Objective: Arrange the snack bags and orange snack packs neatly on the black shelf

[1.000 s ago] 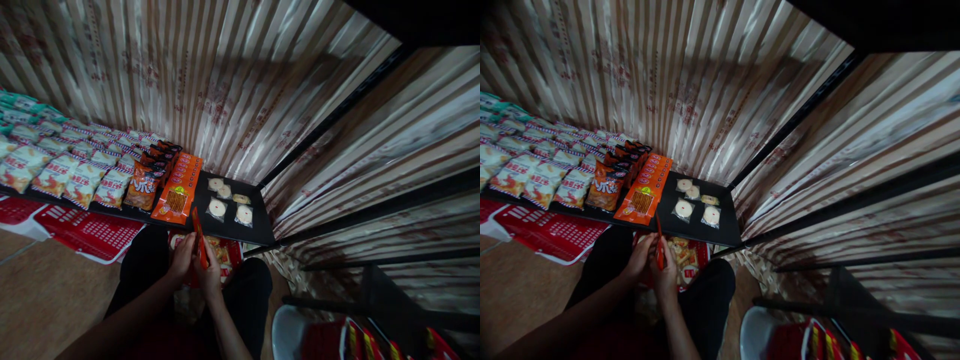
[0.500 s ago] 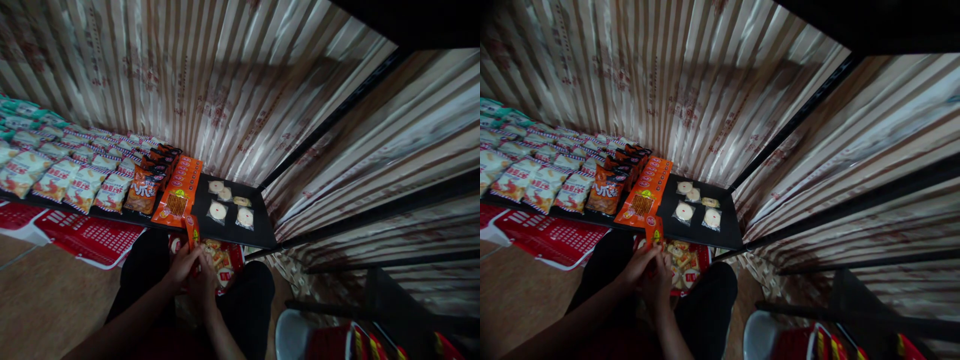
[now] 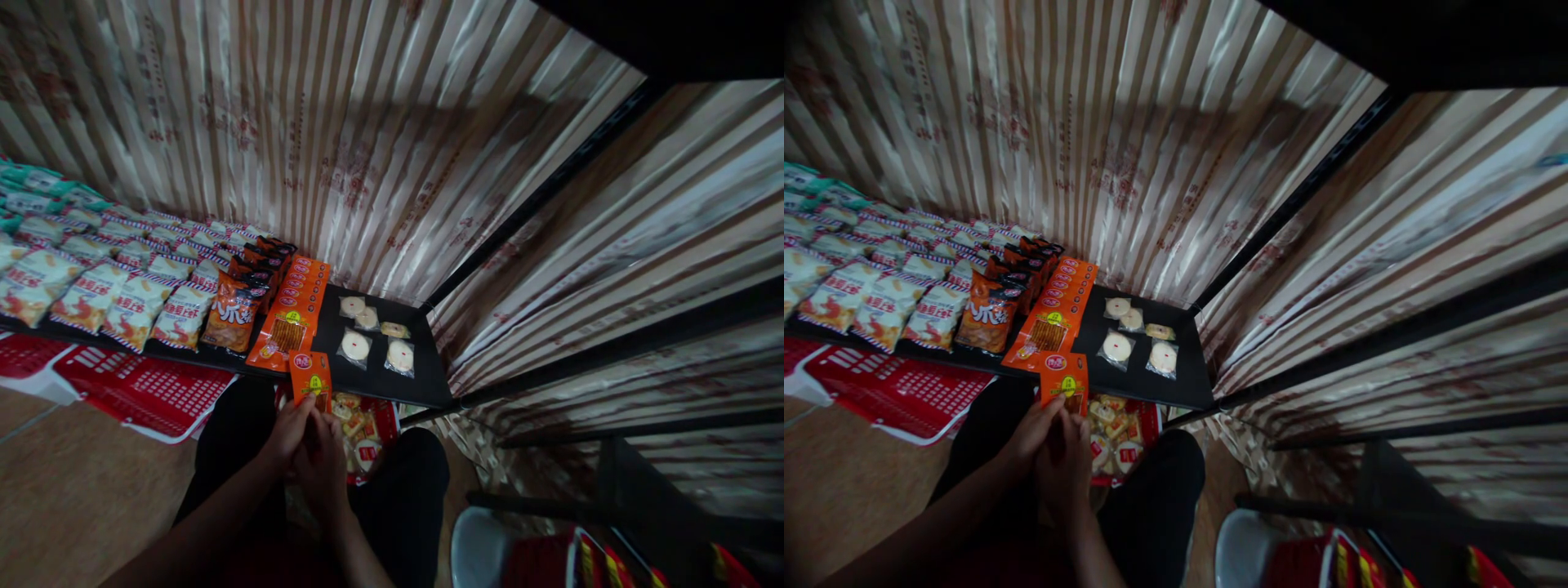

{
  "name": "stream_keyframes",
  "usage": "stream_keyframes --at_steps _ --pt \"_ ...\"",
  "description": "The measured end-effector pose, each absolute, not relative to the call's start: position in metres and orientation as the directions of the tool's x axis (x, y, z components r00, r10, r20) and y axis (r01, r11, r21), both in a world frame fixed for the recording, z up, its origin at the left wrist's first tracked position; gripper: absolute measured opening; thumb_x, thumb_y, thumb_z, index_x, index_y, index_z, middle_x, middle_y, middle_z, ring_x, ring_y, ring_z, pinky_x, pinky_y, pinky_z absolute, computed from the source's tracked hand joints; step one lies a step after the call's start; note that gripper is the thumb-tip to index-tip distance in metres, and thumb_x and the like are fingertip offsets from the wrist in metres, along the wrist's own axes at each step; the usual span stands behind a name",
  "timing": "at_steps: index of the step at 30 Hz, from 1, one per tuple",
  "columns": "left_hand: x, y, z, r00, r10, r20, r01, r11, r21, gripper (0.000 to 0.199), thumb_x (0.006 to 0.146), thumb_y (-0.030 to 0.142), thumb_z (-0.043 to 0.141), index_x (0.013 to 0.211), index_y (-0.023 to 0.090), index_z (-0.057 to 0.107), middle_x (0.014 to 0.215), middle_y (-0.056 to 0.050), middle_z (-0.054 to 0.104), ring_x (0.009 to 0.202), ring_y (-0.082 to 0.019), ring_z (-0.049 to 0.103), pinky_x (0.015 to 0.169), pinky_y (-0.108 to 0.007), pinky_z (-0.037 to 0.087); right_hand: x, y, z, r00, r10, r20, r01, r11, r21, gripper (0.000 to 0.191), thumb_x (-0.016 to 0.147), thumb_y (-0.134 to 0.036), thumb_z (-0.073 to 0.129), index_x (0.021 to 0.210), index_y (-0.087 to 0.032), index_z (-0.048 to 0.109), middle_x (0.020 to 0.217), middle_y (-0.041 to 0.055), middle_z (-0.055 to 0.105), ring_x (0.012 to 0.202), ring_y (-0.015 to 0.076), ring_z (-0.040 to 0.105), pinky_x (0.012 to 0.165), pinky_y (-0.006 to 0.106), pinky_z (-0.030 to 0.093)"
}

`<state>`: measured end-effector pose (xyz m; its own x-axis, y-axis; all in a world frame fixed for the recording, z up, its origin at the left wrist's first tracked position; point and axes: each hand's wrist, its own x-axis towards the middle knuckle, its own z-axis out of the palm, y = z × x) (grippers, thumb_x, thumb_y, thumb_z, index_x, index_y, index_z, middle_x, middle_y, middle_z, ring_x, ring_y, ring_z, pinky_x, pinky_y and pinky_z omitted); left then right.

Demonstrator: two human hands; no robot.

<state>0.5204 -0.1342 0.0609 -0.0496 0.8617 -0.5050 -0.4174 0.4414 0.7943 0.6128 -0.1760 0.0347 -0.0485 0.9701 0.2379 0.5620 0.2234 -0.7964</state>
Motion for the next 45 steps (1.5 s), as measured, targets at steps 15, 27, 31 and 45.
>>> stream_keyframes --at_steps 15,27,31,45 --pt "0.512 -0.134 0.059 0.127 0.842 -0.525 -0.575 0.493 0.653 0.036 0.058 0.043 0.072 0.079 0.014 0.066 0.076 -0.005 0.07 0.071 -0.021 0.065 0.069 -0.031 0.049 0.622 -0.158 0.02 0.091 0.976 0.2 0.591 0.109 -0.799 0.036 0.088 -0.032 0.042 0.117 -0.017 0.058 0.096 0.011 0.064 0.089 0.0208 0.061 0.077 0.034 0.051" --pt "0.498 -0.128 0.064 0.26 0.832 -0.491 -0.564 0.543 0.622 0.041 0.056 0.044 0.075 0.08 0.011 0.068 0.076 -0.009 0.072 0.075 -0.026 0.067 0.07 -0.035 0.05 0.638 -0.133 0.017 0.221 0.974 0.04 0.388 -0.051 -0.92 0.045 0.079 -0.042 0.056 0.115 -0.015 0.057 0.099 0.0106 0.066 0.087 0.0206 0.063 0.074 0.033 0.052" --pt "0.495 -0.123 0.067 0.277 0.812 -0.513 -0.564 0.57 0.597 0.041 0.054 0.042 0.076 0.08 0.011 0.068 0.08 -0.01 0.072 0.08 -0.028 0.067 0.072 -0.035 0.05 0.637 -0.126 0.015 0.117 0.988 -0.098 0.093 -0.109 -0.99 0.044 0.079 -0.043 0.057 0.114 -0.017 0.054 0.089 0.0073 0.07 0.075 0.0183 0.066 0.068 0.031 0.053" --pt "0.475 -0.11 0.052 0.237 0.818 -0.524 -0.487 0.567 0.664 0.043 0.059 0.042 0.074 0.088 0.012 0.069 0.088 -0.01 0.072 0.081 -0.026 0.067 0.07 -0.033 0.05 0.619 -0.106 0.017 0.126 0.982 -0.143 -0.063 -0.136 -0.989 0.035 0.074 -0.046 0.059 0.094 -0.02 0.046 0.078 0.003 0.069 0.067 0.0164 0.065 0.061 0.028 0.051"
